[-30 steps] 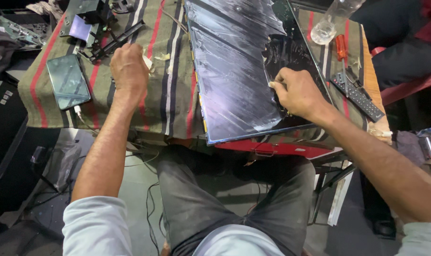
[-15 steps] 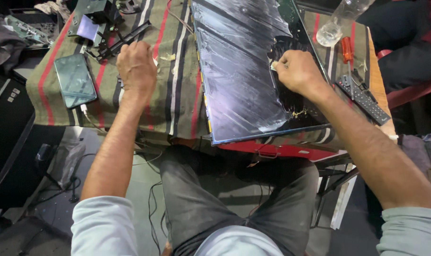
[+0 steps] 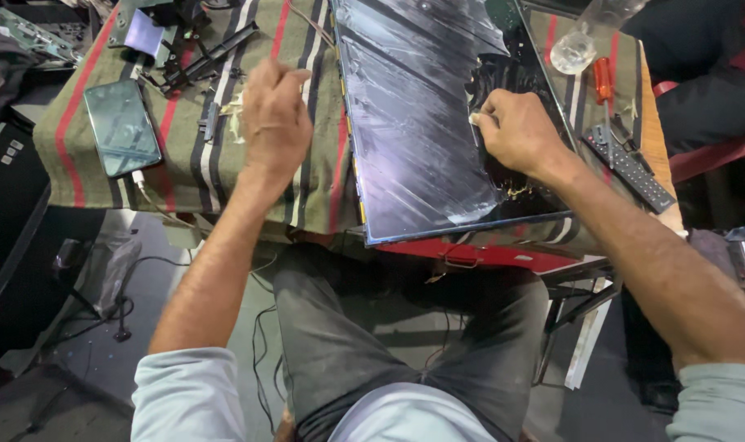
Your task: The person peels a clear protective plastic film off the screen of a large flat display panel lying on a workbench. They grip a lifted film edge, pull it across the screen in stages, and set discarded film scraps on the table beside the panel.
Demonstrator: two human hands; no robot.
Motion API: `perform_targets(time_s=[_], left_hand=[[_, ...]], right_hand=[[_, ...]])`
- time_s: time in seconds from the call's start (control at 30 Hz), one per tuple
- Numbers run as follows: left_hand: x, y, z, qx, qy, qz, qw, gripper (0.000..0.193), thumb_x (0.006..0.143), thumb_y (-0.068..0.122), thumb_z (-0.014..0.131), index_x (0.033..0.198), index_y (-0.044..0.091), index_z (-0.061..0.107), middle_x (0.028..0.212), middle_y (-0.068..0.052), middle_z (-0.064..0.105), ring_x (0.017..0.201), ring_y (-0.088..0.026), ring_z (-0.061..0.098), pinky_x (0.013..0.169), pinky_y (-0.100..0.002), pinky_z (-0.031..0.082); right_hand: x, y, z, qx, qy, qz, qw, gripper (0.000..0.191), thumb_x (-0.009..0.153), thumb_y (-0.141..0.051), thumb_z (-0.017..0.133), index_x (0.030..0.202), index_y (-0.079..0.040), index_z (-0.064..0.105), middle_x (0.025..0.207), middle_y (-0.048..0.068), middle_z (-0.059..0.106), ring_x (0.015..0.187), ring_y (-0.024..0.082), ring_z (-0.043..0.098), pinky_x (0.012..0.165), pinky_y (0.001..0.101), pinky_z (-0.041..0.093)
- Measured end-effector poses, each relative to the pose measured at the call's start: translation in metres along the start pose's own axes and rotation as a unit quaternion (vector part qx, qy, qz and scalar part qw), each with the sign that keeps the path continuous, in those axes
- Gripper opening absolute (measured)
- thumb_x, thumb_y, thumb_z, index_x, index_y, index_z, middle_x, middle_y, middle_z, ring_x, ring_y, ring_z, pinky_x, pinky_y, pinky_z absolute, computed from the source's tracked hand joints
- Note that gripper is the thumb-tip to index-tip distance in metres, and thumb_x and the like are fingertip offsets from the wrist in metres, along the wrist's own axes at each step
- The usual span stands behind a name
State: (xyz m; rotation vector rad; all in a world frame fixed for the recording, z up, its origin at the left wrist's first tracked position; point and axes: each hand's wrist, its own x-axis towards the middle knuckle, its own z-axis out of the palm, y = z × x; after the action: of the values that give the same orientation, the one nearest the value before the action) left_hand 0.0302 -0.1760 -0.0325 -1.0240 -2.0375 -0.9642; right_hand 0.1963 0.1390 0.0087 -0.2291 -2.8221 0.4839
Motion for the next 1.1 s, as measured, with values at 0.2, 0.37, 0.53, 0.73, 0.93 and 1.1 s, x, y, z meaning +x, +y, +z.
perform_targets(time_s=[0.2,0.37,0.53,0.73,0.93,1.1], left_hand=[[-0.012,0.078,-0.008,-0.125,-0.128,0.061,0.982,0.031,0.094,0.023,0.078,0.118,0.005,0.069,0.110,-0.012,0.064,0.107,-0.032,0.060,0.094,-0.044,0.047],[-0.018,0.127,-0.014,-0.161,-0.250,0.134,0.945,0.076,0.084,0.053,0.078,0.127,-0.008,0.061,0.122,-0.022,0.061,0.120,-0.038,0.056,0.103,-0.048,0.042],[-0.028,0.147,-0.011,-0.110,-0.295,0.177,0.932,0.089,0.073,0.057,0.078,0.128,-0.011,0.058,0.138,-0.027,0.055,0.133,-0.041,0.048,0.110,-0.049,0.037],[-0.033,0.148,-0.004,-0.103,-0.293,0.157,0.938,0.081,0.077,0.045,0.079,0.132,-0.010,0.058,0.145,-0.027,0.051,0.138,-0.040,0.045,0.115,-0.050,0.034],[-0.034,0.148,-0.003,-0.100,-0.304,0.146,0.936,0.081,0.077,0.044,0.080,0.133,-0.010,0.057,0.146,-0.026,0.050,0.138,-0.040,0.044,0.116,-0.050,0.034],[-0.036,0.147,-0.004,-0.097,-0.297,0.145,0.939,0.080,0.078,0.044,0.080,0.133,-0.010,0.057,0.146,-0.026,0.050,0.140,-0.039,0.043,0.116,-0.050,0.033]], right_hand=[[-0.011,-0.003,-0.004,0.012,0.003,-0.018,1.000,0.023,0.098,-0.017,0.070,0.093,0.005,0.069,0.076,0.026,0.067,0.069,0.040,0.069,0.064,0.0442,0.052],[-0.020,-0.009,-0.007,0.006,-0.017,0.012,1.000,0.023,0.098,-0.017,0.070,0.091,0.005,0.069,0.072,0.027,0.065,0.065,0.040,0.068,0.061,0.0455,0.051],[-0.028,-0.013,-0.009,0.014,-0.006,-0.014,1.000,0.022,0.097,-0.016,0.071,0.091,0.005,0.069,0.075,0.027,0.066,0.068,0.041,0.069,0.061,0.0453,0.052],[-0.037,-0.021,-0.012,0.034,-0.020,-0.005,0.999,0.021,0.096,-0.016,0.070,0.091,0.005,0.069,0.076,0.026,0.067,0.067,0.039,0.070,0.061,0.0447,0.052],[-0.049,-0.024,-0.006,0.019,0.000,-0.002,1.000,0.022,0.099,-0.017,0.070,0.093,0.004,0.071,0.078,0.025,0.069,0.070,0.037,0.071,0.063,0.0427,0.053],[-0.038,-0.001,-0.016,0.040,0.009,0.060,0.997,0.029,0.096,-0.026,0.073,0.093,0.003,0.072,0.079,0.020,0.071,0.071,0.031,0.073,0.065,0.0408,0.054]])
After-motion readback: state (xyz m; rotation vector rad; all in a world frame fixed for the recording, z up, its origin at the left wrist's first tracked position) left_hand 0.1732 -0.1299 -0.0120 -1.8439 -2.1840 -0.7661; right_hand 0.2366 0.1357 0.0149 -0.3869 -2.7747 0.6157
